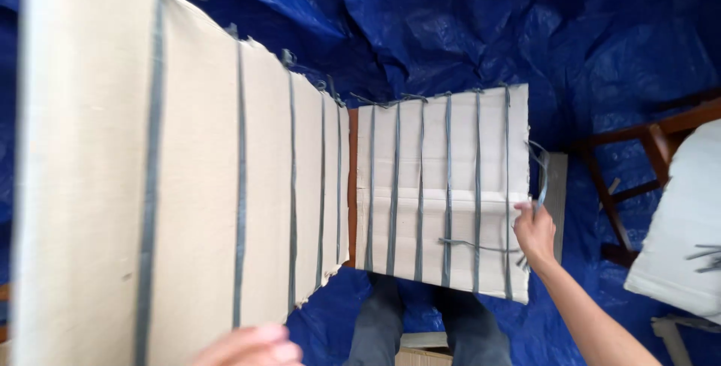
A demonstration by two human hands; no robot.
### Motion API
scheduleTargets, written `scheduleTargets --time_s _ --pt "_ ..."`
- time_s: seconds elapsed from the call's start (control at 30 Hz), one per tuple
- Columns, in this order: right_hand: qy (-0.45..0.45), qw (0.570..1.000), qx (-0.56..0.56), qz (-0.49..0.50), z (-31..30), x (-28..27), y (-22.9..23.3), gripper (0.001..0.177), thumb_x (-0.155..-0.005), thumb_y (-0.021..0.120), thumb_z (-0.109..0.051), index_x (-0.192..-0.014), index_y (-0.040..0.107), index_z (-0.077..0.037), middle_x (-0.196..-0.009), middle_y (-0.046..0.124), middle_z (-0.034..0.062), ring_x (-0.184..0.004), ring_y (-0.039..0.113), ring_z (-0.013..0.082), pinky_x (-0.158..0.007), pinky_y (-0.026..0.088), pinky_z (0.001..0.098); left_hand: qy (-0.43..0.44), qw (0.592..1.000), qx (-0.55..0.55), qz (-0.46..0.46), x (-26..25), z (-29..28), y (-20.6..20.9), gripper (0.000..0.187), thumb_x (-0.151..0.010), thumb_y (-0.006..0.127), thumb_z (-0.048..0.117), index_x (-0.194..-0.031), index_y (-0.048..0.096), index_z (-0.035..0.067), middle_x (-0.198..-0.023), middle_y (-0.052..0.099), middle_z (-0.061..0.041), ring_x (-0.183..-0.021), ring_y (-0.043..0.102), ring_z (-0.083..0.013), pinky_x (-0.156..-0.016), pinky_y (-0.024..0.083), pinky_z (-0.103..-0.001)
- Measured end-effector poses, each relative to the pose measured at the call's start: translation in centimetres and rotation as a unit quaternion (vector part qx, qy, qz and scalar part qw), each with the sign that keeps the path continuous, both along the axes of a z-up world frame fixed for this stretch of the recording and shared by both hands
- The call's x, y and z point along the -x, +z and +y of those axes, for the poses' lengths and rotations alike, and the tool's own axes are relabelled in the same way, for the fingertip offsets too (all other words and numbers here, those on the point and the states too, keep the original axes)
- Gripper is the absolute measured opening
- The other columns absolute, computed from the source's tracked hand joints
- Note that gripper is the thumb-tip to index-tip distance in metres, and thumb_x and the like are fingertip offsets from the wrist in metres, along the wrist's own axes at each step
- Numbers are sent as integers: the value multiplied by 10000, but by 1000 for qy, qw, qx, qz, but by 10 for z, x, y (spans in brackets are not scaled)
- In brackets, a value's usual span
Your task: Packaging wooden chairs with cardboard and plastic ties.
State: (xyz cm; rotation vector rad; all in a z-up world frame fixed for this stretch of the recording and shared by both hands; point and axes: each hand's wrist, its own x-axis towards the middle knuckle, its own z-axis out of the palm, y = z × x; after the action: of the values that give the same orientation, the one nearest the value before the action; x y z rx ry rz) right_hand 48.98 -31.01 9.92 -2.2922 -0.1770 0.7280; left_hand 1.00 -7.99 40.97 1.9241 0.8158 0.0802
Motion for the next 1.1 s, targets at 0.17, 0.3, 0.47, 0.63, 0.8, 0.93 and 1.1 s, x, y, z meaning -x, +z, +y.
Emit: scheduleTargets --time_s 0.17,0.3,0.47,0.63,0.8,0.93,1.1 --pt "43 977 198 -64 -56 -8 -33 265 -989 564 -258 -1152 715 -114 -1056 754 149 -1000 685 428 -828 516 515 63 747 -617 240 -153 38 222 657 -832 715 296 -1358 513 -42 -1321 550 -265 -1302 583 -457 -1065 546 -601" --pt "43 980 193 28 -79 -21 -87 309 -1064 493 -333 -1190 692 -133 -1082 779 103 -1073 700 384 -909 521 488 196 773 -500 338 -154 48 209 926 -753 799 360 -1520 468 -41 -1273 605 -271 -1116 640 -438 -751 546 -559" --pt "-23 981 70 181 -81 -39 -155 390 -1080 487 -338 -1206 672 -19 -735 588 116 -628 513 250 -558 391 449 256 788 -435 353 -140 48 199 829 -834 794 368 -1559 459 146 -1145 684 -131 -905 718 -374 -685 546 -503" --pt "-86 975 66 193 -44 -40 -111 529 -1095 451 -417 -1109 644 75 -673 519 77 -548 443 210 -499 343 406 278 832 -392 278 -137 58 203 791 -827 765 320 -1528 443 147 -1130 675 -136 -914 712 -384 -691 542 -518" --pt "-119 971 82 190 -49 -41 -106 683 -1132 446 -530 -1077 593 134 -705 498 94 -557 447 221 -509 356 417 294 835 -375 276 -127 66 195 766 -817 765 302 -1506 461 161 -1138 681 -133 -935 711 -376 -728 549 -514" --pt "-24 986 120 110 -54 -43 -99 732 -1108 409 -572 -966 630 112 -725 619 171 -627 574 247 -603 445 415 301 853 -362 224 -110 79 187 668 -839 749 274 -1443 509 120 -1151 679 -155 -1018 702 -384 -784 547 -491" --pt "1 992 58 110 -94 -52 -125 895 -1169 391 -608 -822 589 192 -712 555 207 -654 505 272 -655 420 476 307 875 -314 203 -75 100 173 522 -831 758 262 -1277 589 52 -1084 707 -212 -993 705 -399 -824 545 -466"
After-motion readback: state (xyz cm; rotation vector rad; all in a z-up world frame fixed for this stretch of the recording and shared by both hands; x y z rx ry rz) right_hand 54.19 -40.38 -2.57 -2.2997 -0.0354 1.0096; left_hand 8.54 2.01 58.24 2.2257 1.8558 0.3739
